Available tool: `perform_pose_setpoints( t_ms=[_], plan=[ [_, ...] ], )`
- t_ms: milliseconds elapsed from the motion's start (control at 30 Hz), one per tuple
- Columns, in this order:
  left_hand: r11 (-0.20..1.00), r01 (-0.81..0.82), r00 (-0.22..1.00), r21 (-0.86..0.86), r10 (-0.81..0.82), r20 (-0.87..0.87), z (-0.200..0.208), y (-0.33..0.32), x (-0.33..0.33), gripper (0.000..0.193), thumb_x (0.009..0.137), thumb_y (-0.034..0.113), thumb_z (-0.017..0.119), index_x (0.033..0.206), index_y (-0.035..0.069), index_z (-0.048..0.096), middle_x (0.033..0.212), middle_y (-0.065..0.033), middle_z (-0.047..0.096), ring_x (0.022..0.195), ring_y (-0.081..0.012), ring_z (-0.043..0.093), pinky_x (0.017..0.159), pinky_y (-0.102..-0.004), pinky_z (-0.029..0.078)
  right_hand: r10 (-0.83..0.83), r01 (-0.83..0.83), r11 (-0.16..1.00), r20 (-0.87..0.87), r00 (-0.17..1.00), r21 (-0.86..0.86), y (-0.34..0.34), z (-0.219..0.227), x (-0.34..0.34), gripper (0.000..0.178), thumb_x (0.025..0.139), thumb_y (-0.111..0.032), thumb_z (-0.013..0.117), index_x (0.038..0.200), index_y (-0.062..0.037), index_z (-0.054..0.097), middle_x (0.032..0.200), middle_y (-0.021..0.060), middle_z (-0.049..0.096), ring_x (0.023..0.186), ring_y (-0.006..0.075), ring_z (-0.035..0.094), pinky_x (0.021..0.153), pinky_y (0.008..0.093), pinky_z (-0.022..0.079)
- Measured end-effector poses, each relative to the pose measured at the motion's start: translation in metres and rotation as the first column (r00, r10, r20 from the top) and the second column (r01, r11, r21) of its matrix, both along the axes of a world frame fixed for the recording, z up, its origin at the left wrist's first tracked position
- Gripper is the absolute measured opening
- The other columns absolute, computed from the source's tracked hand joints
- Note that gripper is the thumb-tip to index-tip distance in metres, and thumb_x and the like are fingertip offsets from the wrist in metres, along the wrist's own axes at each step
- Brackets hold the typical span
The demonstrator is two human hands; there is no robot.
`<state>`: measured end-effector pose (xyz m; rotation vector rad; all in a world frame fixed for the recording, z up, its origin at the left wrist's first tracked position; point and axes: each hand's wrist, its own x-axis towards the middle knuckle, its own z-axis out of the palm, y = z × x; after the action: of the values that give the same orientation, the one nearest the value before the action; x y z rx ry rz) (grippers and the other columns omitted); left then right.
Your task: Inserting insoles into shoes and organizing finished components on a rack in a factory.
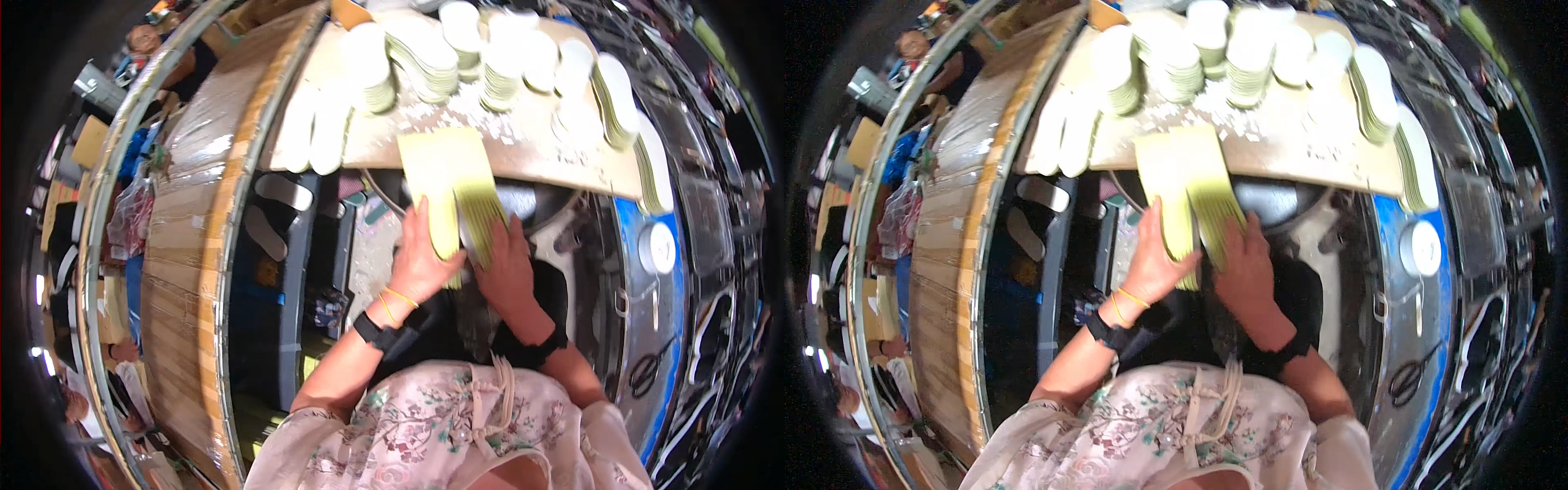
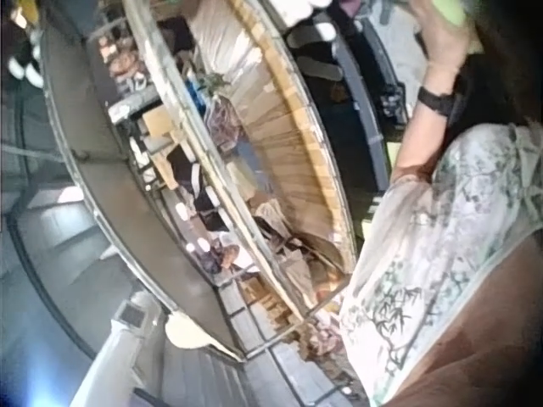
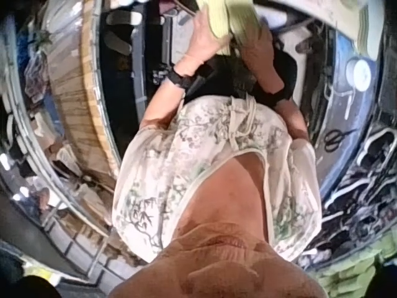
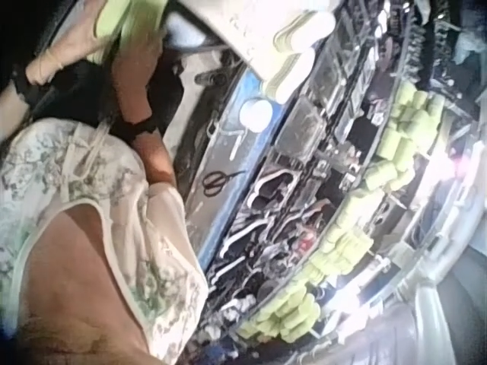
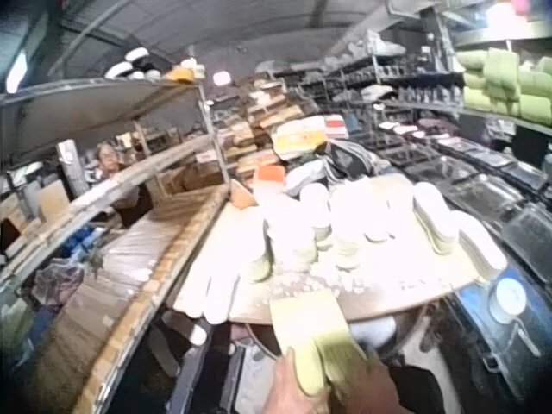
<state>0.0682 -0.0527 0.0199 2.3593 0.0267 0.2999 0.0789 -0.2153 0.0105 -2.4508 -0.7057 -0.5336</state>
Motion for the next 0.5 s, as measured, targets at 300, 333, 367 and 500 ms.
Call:
perform_pose_setpoints(
  t_ms=[300, 333, 367, 500],
  plan=[
    [0.948, -0.304, 0.894, -0.098, 0.32, 0.313, 0.022, 0.058, 0.0, 0.076, 0.066, 0.011, 0.064, 0.131, -0.003, 0.025, 0.117, -0.0282, 0.041, 0.108, -0.0432, 0.041, 0.09, -0.0435, 0.039, 0.306, -0.32, 0.947, -0.339, 0.89, 0.014, 0.005, 0.096, -0.022, 0.072, 0.061, -0.012, 0.072, 0.123, -0.003, 0.036, 0.114, 0.0222, 0.047, 0.097, 0.0395, 0.052, 0.08, 0.0413, 0.046],
    [0.921, -0.377, 0.866, -0.101, 0.389, 0.313, 0.051, 0.078, -0.006, 0.075, 0.067, 0.013, 0.064, 0.13, -0.003, 0.026, 0.117, -0.0279, 0.041, 0.106, -0.0431, 0.043, 0.089, -0.0429, 0.04, 0.364, -0.376, 0.926, -0.371, 0.854, 0.041, 0.006, 0.116, -0.026, 0.072, 0.06, -0.012, 0.072, 0.123, -0.0031, 0.037, 0.115, 0.0223, 0.047, 0.098, 0.0397, 0.052, 0.081, 0.0409, 0.046],
    [0.909, -0.41, 0.839, -0.076, 0.408, 0.36, 0.063, 0.103, -0.015, 0.075, 0.067, 0.012, 0.064, 0.13, -0.003, 0.027, 0.117, -0.0273, 0.041, 0.105, -0.043, 0.043, 0.089, -0.0428, 0.04, 0.428, -0.413, 0.9, -0.463, 0.776, 0.139, 0.007, 0.136, -0.027, 0.076, 0.058, -0.012, 0.076, 0.123, -0.0031, 0.037, 0.117, 0.0227, 0.047, 0.102, 0.0394, 0.052, 0.084, 0.0391, 0.046],
    [0.891, -0.452, 0.846, 0.045, 0.411, 0.34, 0.089, 0.163, -0.034, 0.075, 0.066, 0.011, 0.062, 0.13, -0.002, 0.026, 0.117, -0.0254, 0.041, 0.106, -0.0423, 0.043, 0.09, -0.0426, 0.039, 0.438, -0.26, 0.897, -0.797, 0.416, 0.357, 0.024, 0.171, 0.005, 0.091, 0.049, 0.0, 0.076, 0.129, -0.005, 0.032, 0.117, 0.0107, 0.05, 0.113, 0.0224, 0.045, 0.096, 0.0324, 0.033]
  ],
)
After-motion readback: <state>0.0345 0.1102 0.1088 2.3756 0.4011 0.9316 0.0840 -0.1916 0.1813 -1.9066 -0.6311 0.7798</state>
